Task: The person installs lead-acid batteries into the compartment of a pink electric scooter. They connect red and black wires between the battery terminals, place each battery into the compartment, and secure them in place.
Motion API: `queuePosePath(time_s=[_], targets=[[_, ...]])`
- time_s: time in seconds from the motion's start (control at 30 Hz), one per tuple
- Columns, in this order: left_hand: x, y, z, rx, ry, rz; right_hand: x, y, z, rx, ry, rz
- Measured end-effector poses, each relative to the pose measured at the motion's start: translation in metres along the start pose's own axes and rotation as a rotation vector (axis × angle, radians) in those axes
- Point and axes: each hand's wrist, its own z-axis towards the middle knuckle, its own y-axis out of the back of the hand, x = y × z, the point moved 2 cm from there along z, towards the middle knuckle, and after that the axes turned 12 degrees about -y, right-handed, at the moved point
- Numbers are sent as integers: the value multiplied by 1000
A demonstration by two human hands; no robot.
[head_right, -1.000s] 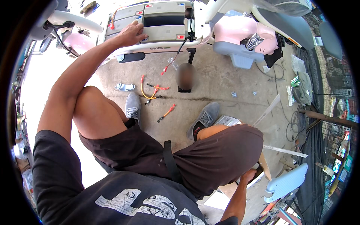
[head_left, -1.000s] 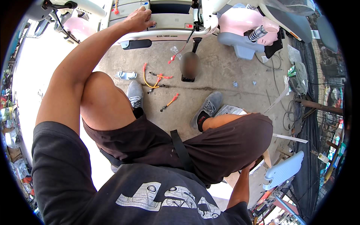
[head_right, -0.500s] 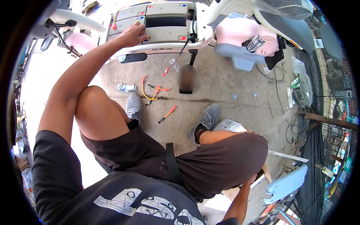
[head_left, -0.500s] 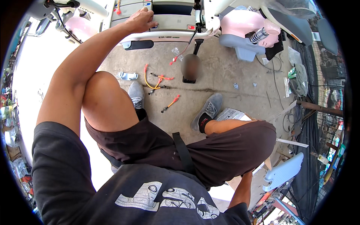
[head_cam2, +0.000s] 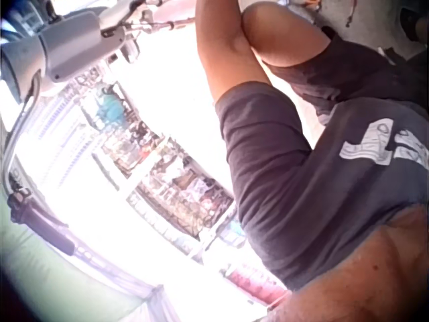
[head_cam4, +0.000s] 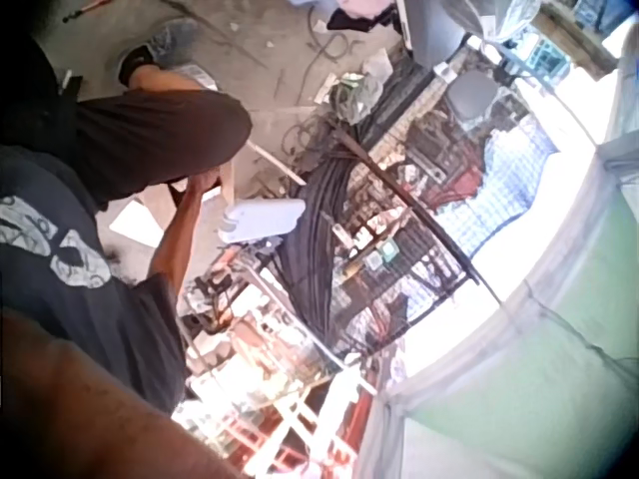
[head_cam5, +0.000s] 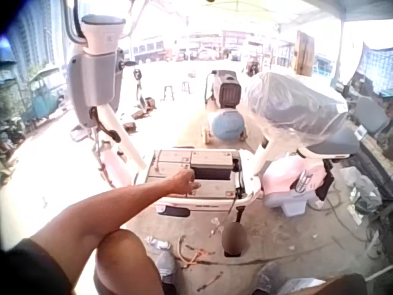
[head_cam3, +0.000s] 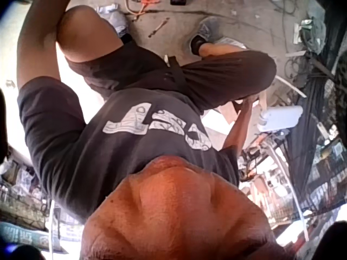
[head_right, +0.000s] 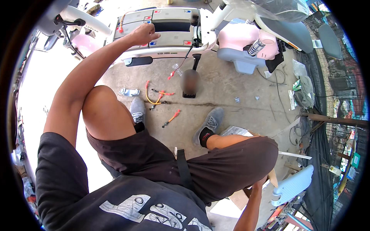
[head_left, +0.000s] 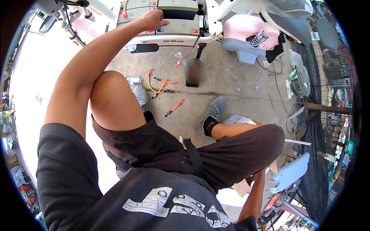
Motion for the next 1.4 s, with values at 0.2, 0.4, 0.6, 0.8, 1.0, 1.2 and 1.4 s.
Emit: queuePosePath(time_s=[0.2, 0.4, 0.6, 0.8, 1.0, 1.2, 1.4], targets=[[-23, 8, 10, -53, -7, -180, 136, 82, -64, -63, -56, -72], [-59, 21, 38, -19, -125, -478, 239, 159, -123, -122, -44, -158], [-178, 84, 43, 234, -333, -804, 339, 210, -159, -107, 129, -155], [-268, 71, 22, 357, -535, -1231, 437, 221, -158, -122, 398, -295], [-325, -4, -31, 436, -363, -1722, 513, 187, -165, -97, 615, -343], [-351, -13, -80, -307, -300, -2466, 554, 138, -173, 88, 647, -245], [-320, -43, -123, -437, -78, -2750, 565, 71, -174, 117, 665, -366]])
